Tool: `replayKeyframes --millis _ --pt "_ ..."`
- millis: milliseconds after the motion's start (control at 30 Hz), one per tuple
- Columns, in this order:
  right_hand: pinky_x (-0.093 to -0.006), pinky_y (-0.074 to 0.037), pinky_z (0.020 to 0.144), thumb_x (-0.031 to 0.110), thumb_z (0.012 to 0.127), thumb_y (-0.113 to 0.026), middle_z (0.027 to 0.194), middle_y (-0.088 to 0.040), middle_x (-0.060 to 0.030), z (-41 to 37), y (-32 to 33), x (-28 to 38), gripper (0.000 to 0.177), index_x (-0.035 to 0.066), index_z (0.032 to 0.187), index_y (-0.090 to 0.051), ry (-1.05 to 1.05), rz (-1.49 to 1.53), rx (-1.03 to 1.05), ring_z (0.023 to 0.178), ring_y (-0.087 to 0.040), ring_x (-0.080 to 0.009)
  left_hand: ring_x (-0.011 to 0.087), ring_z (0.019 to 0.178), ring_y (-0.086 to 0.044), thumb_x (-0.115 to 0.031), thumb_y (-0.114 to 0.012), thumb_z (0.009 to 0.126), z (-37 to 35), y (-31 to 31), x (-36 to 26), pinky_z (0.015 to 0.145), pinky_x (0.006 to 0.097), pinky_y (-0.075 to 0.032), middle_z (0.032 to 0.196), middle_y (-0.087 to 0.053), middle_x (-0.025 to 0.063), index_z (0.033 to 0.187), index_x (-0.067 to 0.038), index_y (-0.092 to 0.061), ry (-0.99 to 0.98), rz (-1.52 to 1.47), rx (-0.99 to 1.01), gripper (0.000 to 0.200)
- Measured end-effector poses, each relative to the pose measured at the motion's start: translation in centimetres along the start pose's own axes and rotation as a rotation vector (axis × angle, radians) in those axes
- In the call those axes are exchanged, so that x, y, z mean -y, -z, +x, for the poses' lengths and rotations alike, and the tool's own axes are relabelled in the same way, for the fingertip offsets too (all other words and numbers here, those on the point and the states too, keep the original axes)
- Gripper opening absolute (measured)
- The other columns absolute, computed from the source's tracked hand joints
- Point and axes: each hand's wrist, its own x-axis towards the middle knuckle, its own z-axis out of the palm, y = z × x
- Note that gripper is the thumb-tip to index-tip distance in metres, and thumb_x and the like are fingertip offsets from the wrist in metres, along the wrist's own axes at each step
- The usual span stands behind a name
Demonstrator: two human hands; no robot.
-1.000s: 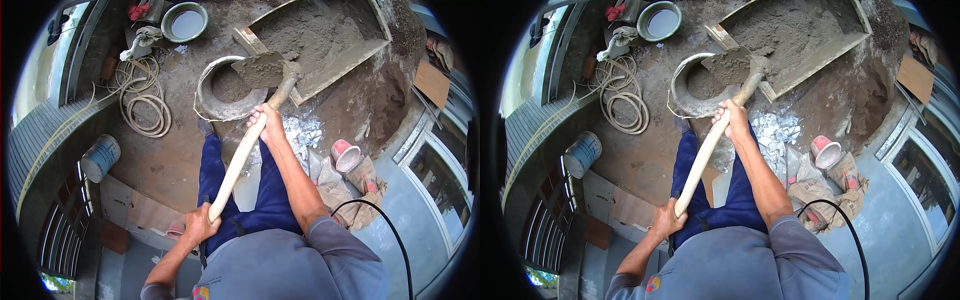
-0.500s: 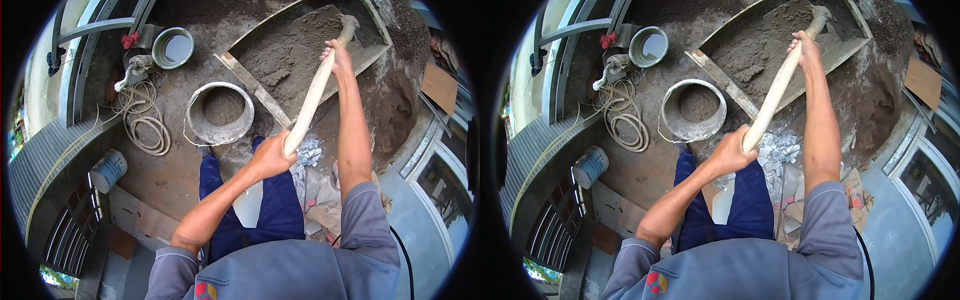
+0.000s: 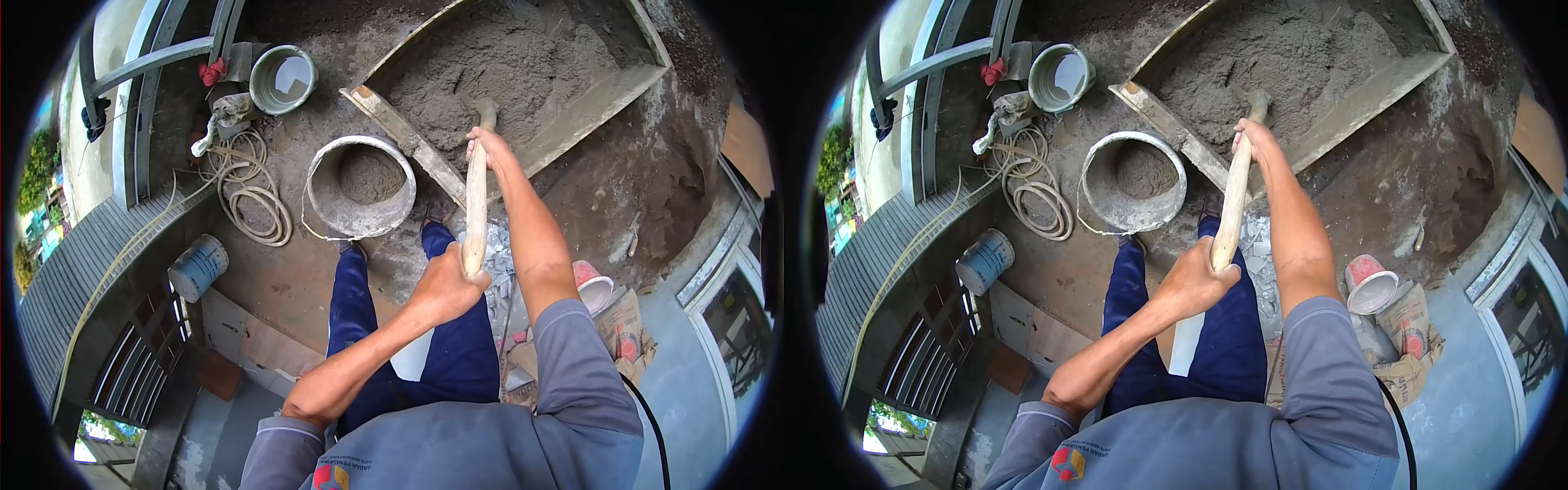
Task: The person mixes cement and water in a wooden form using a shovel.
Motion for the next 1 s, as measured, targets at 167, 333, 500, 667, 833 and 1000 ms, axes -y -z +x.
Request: replayKeyframes --millis 167,333,500,667,833,1000 --pt "-0.0389 -0.051 0.047 0.011 0.089 -0.062 0.060 -0.050 -0.0057 -0.7 2.9 2.7 0.017 0.007 0.080 -0.049 -0.084 0.067 0.085 0.047 -0.049 -0.0211 0.0386 0.088 -0.072 -0.029 -0.064 0.084 0.1 0.3 -6.5 0.079 0.0469 -0.054 0.094 -0.069 0.0301 0.116 0.013 -0.055 -0.071 -0.060 0.055 0.054" --pt "-0.0268 -0.049 0.045 0.009 0.091 -0.065 0.056 -0.054 -0.0025 -8.6 4.4 6.5 0.024 0.009 0.074 -0.049 -0.061 0.188 0.137 0.043 -0.050 -0.0141 0.0418 0.087 -0.072 -0.030 -0.063 0.082 0.5 -1.4 -13.1 0.080 0.0472 -0.054 0.094 -0.068 0.0326 0.112 0.018 -0.054 -0.182 -0.167 0.118 0.057" --pt "-0.0266 -0.049 0.046 0.009 0.092 -0.064 0.056 -0.053 -0.0023 -12.7 5.9 9.3 0.024 0.009 0.074 -0.049 -0.017 0.203 0.137 0.043 -0.050 -0.0139 0.0418 0.089 -0.072 -0.029 -0.063 0.082 -2.4 -2.3 -15.8 0.081 0.0463 -0.056 0.094 -0.067 0.0354 0.110 0.021 -0.052 -0.248 -0.224 0.176 0.058" --pt "-0.0259 -0.049 0.046 0.009 0.093 -0.063 0.057 -0.053 -0.0021 -18.6 5.9 11.3 0.024 0.010 0.074 -0.048 0.039 0.204 0.110 0.044 -0.050 -0.0134 0.0443 0.088 -0.072 -0.026 -0.063 0.084 -8.6 -0.4 -17.2 0.076 0.0453 -0.058 0.091 -0.066 0.0387 0.112 0.023 -0.047 -0.280 -0.259 0.265 0.059" --pt "-0.0238 -0.047 0.044 0.008 0.094 -0.063 0.058 -0.053 -0.0013 -23.5 2.7 10.0 0.023 0.009 0.076 -0.048 0.053 0.223 0.104 0.044 -0.050 -0.0118 0.0458 0.078 -0.072 -0.023 -0.065 0.085 -15.5 2.8 -15.2 0.068 0.0459 -0.059 0.083 -0.064 0.0402 0.109 0.025 -0.045 -0.365 -0.307 0.325 0.057" --pt "-0.0286 -0.047 0.050 0.009 0.091 -0.064 0.059 -0.051 -0.0026 -24.7 -0.3 6.2 0.026 0.010 0.073 -0.045 -0.023 0.296 0.130 0.049 -0.047 -0.0142 0.0467 0.069 -0.071 -0.021 -0.064 0.086 -21.2 6.8 -11.3 0.063 0.0495 -0.057 0.072 -0.063 0.0394 0.107 0.026 -0.044 -0.363 -0.237 0.362 0.056"
